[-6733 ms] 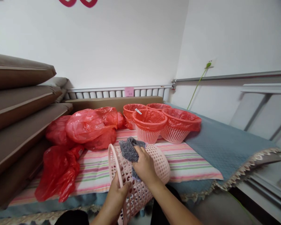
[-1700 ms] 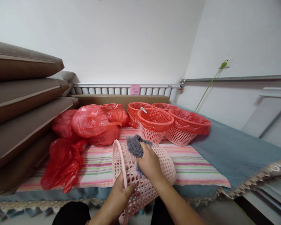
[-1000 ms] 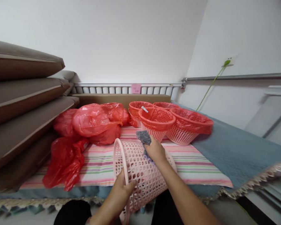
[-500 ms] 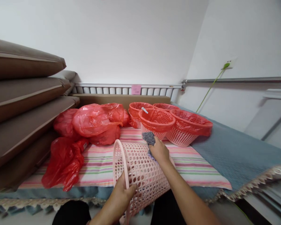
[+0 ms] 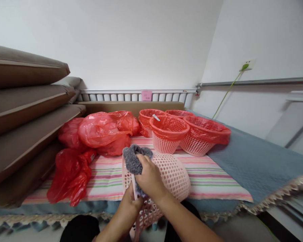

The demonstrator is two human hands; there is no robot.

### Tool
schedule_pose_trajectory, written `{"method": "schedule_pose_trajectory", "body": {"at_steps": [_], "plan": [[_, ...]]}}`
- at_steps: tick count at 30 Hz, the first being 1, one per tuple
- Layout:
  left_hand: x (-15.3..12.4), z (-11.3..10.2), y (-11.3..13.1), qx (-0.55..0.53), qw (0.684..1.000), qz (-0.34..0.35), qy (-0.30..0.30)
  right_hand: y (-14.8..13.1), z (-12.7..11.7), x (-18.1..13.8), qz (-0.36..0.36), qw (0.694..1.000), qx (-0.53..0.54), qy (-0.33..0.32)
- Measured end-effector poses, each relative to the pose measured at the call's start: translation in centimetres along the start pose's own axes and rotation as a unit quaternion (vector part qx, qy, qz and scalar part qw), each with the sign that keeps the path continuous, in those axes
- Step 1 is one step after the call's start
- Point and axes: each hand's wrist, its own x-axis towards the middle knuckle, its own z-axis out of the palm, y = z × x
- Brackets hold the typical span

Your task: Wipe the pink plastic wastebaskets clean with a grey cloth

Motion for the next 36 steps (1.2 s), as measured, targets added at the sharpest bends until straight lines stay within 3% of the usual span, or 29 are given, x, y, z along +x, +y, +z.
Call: {"method": "schedule_pose_trajectory", "body": {"at_steps": [4,8,12,17,22,26,30,33,36], "plan": [[-0.8,-0.2,-0.8,-0.042,0.997,-0.061,-0.013,4.5,-0.8,2.7,0.092,0.991,-0.096,0.004],[-1.2,-0.3,-1.8,-0.025,0.997,-0.069,-0.017,10.1,-2.4,4.5,0.224,0.956,-0.189,-0.005],[-0.9,-0.2,-0.5,-0.004,0.998,-0.043,-0.051,12.2,-3.1,4.1,0.243,0.944,-0.224,0.012],[-0.5,0.6,2.0,-0.037,0.998,-0.041,-0.024,11.6,-2.9,3.3,0.222,0.948,-0.225,0.026],[-0.8,1.0,1.5,-0.071,0.996,-0.052,-0.018,8.8,-2.2,2.7,0.223,0.964,-0.14,0.028],[-0.5,0.4,0.3,-0.052,0.998,-0.045,0.001,3.4,-0.3,1.2,0.106,0.994,-0.009,0.031],[-0.2,-0.1,-0.2,-0.021,0.999,-0.03,0.001,0.0,1.1,0.2,0.005,0.999,0.014,0.032],[-0.5,-0.1,0.0,-0.048,0.997,-0.053,0.009,1.3,1.0,0.5,0.013,0.999,-0.014,0.033],[-1.0,0.1,0.2,-0.067,0.996,-0.063,0.002,5.1,-0.2,1.2,0.061,0.995,-0.074,0.037]]}}
